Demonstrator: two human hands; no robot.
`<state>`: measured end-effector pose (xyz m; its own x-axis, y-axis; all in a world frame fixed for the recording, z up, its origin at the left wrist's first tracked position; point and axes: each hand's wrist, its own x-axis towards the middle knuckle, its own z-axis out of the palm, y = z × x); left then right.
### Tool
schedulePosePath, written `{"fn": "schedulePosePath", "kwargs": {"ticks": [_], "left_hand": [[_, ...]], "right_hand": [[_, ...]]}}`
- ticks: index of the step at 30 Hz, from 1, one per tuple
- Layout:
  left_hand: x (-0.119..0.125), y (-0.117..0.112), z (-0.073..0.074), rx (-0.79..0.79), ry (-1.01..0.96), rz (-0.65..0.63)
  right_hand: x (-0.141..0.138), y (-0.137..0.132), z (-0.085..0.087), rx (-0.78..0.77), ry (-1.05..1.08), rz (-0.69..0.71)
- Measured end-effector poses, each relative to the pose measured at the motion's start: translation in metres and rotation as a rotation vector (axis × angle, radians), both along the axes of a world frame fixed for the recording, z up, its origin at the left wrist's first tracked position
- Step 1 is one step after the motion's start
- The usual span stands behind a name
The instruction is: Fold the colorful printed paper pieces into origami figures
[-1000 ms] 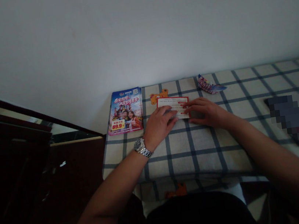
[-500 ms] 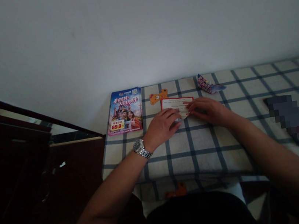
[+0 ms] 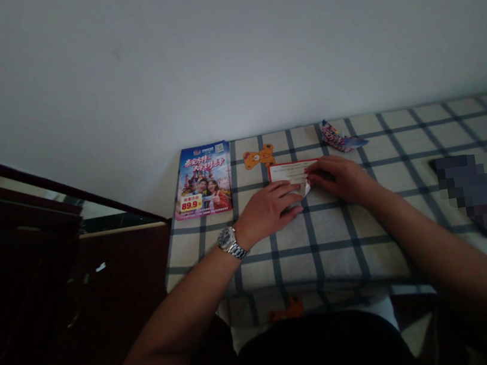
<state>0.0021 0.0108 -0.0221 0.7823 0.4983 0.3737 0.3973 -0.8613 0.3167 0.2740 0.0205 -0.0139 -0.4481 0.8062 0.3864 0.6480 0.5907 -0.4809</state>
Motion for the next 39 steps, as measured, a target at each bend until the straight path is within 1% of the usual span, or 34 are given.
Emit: {"fn": "schedulePosePath", "kwargs": {"ticks": [3, 9, 15, 22, 28, 31, 34, 39], "left_hand": [[0.0, 0.0, 0.002, -0.019, 0.003, -0.003], [0.001, -0.002, 0.004, -0.031, 0.003, 0.004], [0.001, -0.003, 0.003, -0.03, 0.015, 0.027], [0.001, -0.003, 0.003, 0.019, 0.017, 0.055], [0.002, -0.002, 0.002, 0.087, 0.044, -0.007], [0.002, -0.001, 0.001, 0.077, 0.049, -0.01], [0.002, -0.002, 0.001, 0.065, 0.06, 0.013], [0.003, -0.003, 0.004, 0.044, 0.078, 0.032]], "right_hand": [[-0.002, 0.002, -0.002, 0.006, -0.006, -0.018], [-0.005, 0.006, -0.009, 0.027, -0.045, -0.1], [-0.01, 0.008, -0.01, 0.036, -0.045, -0.147], [-0.013, 0.01, -0.01, 0.036, -0.054, -0.154], [-0.013, 0.012, -0.012, 0.054, -0.065, -0.139], [-0.013, 0.015, -0.014, 0.073, -0.08, -0.135], [-0.013, 0.016, -0.015, 0.092, -0.095, -0.138], [-0.014, 0.013, -0.012, 0.103, -0.104, -0.134]]}}
